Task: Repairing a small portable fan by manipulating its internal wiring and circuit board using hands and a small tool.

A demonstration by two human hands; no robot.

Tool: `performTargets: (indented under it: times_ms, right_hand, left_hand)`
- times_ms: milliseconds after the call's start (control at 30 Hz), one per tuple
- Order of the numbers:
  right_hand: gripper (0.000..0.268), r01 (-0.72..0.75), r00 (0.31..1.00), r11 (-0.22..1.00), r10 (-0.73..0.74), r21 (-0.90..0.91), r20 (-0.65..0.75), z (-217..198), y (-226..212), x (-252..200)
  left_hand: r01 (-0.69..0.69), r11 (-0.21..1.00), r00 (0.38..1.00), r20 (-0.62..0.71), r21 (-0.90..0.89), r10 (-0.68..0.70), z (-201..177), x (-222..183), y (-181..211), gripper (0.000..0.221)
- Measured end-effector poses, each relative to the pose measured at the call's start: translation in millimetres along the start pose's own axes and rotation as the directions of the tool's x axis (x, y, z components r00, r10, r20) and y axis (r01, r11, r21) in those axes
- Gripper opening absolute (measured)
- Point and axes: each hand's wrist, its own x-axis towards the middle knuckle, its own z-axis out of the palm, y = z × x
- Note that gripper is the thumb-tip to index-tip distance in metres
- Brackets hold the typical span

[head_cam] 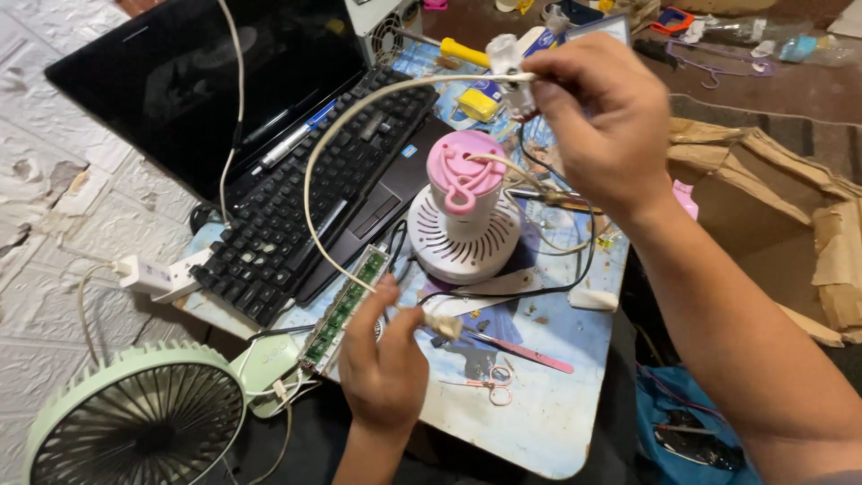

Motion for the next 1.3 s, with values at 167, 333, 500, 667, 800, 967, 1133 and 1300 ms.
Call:
performTargets:
  times_ms: [167,333,500,667,800,967,1133,1300]
  right_hand:
    - [0.023,0.141,0.979,0.978,-0.161,0.155,0.124,-31.3,-3.6,-31.8]
    - [0.021,0.0,0.902,0.981,-0.084,0.194,0.423,-41.7,2.4,-79.5]
    - [0.022,0.019,0.945,0.977,-0.086,0.211,0.317,-31.0,6.5,-113.5]
    - [0.02,0.202,0.967,0.939,-0.237,0.278,0.098,-27.1,5.6,-112.7]
    - [0.022,0.209,0.884,0.939,-0.3,0.273,0.357,-30.3,-6.8,-100.1]
    - [0.033,0.288,0.766,0.93,-0.366,0.227,0.528,-21.6,8.6,-117.2]
    - [0.026,0.338,0.664,0.94,-0.274,0.047,0.695,-15.1,23.7,-136.4]
    - [0.021,0.367,0.675,0.927,-0.212,-0.073,0.707,-11.0,-3.0,-120.8]
  left_hand:
    - [-0.138,0.965,0.975,0.138,-0.222,0.172,-29.4,-33.1,13.8,0.013]
    - [-0.074,0.964,0.947,0.286,-0.256,0.149,-48.0,-31.9,34.2,0.011]
    - [-0.183,0.951,0.944,0.227,-0.25,0.241,-46.3,-24.3,36.2,0.011]
    - [-0.175,0.956,0.971,0.119,-0.236,0.208,-39.6,-40.3,46.4,0.005]
    - [0.042,0.968,0.965,0.26,-0.246,0.024,-26.1,-55.0,45.5,0.009]
    - [0.16,0.958,0.908,0.416,-0.237,-0.048,-24.7,-45.3,35.9,0.009]
    - [0.158,0.938,0.894,0.447,-0.31,-0.003,-26.6,-37.3,19.3,0.011]
    - [0.155,0.95,0.916,0.4,-0.271,-0.036,-34.2,-28.8,-3.3,0.016]
